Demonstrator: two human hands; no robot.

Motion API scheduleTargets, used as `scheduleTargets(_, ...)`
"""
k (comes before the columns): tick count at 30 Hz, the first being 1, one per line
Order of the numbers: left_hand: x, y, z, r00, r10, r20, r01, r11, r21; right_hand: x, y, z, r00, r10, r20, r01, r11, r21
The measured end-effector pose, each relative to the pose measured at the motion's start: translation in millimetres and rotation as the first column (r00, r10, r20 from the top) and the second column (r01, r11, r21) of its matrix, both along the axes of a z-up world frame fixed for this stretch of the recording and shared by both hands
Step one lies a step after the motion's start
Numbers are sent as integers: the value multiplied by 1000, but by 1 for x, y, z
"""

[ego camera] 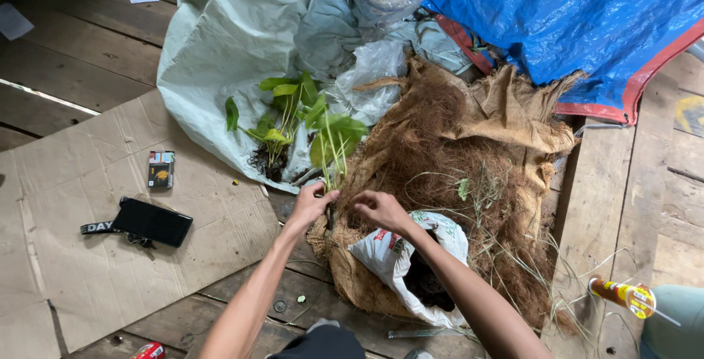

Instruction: The person sits on the floor and packs soil around the roots of a plant. They use their hands to scoop soil from a bag and press it firmly around the root ball to create a stable base.

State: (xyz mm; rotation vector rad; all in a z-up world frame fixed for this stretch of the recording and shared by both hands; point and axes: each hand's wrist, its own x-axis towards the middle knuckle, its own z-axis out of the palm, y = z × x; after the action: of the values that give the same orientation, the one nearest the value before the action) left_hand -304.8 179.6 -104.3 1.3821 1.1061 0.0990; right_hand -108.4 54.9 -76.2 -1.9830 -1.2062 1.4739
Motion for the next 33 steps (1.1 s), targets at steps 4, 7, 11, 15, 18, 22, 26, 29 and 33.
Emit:
scheduleTargets(4,6,-18,35,984,2,180,8,998,-55,-1,-20,15,956,-211,-202,249,950,187)
scheduleTargets(7,18,-32,75,955,-103,279,119,992,-41,-6,-36,24,868,-235,-437,368,896,250)
scheduleTargets(11,36,-33,142,932,-283,225,270,959,86,-4,-69,61,810,-288,-512,514,769,380)
scheduleTargets(15,50,-51,215,868,-355,347,287,929,234,2,-98,129,841,-295,-454,506,726,465)
scheduleTargets(18,56,-79,265,844,-383,377,307,919,245,2,-122,177,847,-314,-428,520,658,545)
scheduleTargets(22,61,-117,310,831,-456,319,361,878,315,-5,-168,223,843,-404,-356,538,594,598)
scheduleTargets(26,62,-156,301,853,-412,321,368,910,189,-7,-203,242,851,-473,-229,505,614,606)
scheduleTargets(29,65,-178,277,805,-415,424,323,906,274,-10,-219,249,846,-532,-47,452,666,593)
scheduleTargets(33,63,-192,244,815,-419,400,283,891,356,-16,-227,249,848,-493,194,283,731,621)
